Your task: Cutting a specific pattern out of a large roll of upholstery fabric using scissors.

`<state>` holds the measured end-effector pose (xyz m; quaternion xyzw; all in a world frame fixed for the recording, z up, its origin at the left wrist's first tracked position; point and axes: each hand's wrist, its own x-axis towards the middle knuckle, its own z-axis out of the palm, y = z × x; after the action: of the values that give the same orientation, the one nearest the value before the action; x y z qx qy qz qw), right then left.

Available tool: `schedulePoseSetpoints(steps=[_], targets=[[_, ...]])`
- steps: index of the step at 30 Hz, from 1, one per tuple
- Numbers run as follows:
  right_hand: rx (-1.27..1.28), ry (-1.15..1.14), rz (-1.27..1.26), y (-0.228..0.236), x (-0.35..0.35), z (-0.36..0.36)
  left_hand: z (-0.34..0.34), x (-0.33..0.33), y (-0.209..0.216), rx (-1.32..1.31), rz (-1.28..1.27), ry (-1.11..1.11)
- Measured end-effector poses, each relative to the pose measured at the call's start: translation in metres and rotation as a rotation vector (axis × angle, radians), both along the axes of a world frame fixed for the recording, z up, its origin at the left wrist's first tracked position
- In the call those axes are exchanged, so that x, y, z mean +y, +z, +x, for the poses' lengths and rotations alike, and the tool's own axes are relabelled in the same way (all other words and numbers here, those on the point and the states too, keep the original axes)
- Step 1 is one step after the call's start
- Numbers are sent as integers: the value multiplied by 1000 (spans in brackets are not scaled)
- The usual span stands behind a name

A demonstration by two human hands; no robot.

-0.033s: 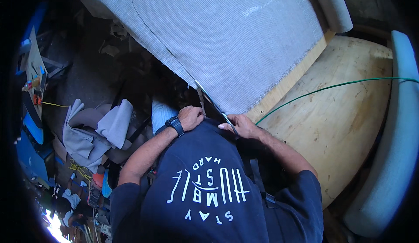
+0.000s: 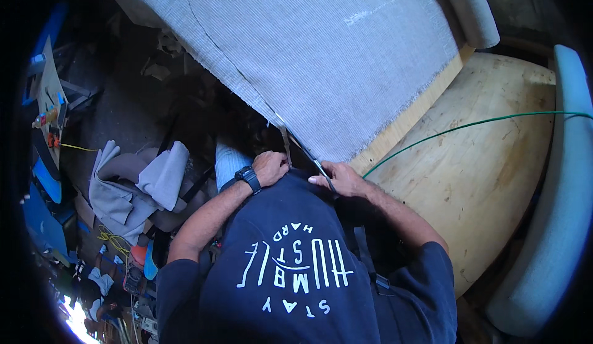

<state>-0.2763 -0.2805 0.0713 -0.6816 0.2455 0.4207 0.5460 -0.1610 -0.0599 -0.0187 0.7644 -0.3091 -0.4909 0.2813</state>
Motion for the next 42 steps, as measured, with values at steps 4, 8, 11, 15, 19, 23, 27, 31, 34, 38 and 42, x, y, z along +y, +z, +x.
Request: schedulePoseSetpoints(steps=[4, 8, 11, 15, 19, 23, 27, 31, 34, 38, 42], targets=[[-52, 13, -58, 4, 5, 25, 1, 1, 0, -14, -25, 32], [17, 81, -73, -1, -2, 25, 0, 4, -7, -29, -20, -38], [-4, -3, 1, 0, 4, 34, 3, 6, -12, -33, 20, -49], [-263, -58, -69, -3, 17, 52, 6, 6, -15, -49, 39, -18], [46, 37, -75, 15, 14, 69, 5, 12, -27, -96, 47, -103], [-48, -58, 10, 7, 16, 71, 2, 16, -35, -107, 59, -90], [-123, -4, -88, 13, 20, 94, 2, 18, -42, -111, 3, -48], [41, 79, -61, 15, 17, 97, 4, 21, -43, -108, 97, -102], [-16, 36, -42, 15, 23, 105, 2, 27, -48, -89, 107, -83], [-267, 7, -129, -20, 27, 108, 5, 24, -49, -121, 124, -106], [-149, 97, -161, -9, 28, 124, 11, 27, -47, -128, 152, -134]])
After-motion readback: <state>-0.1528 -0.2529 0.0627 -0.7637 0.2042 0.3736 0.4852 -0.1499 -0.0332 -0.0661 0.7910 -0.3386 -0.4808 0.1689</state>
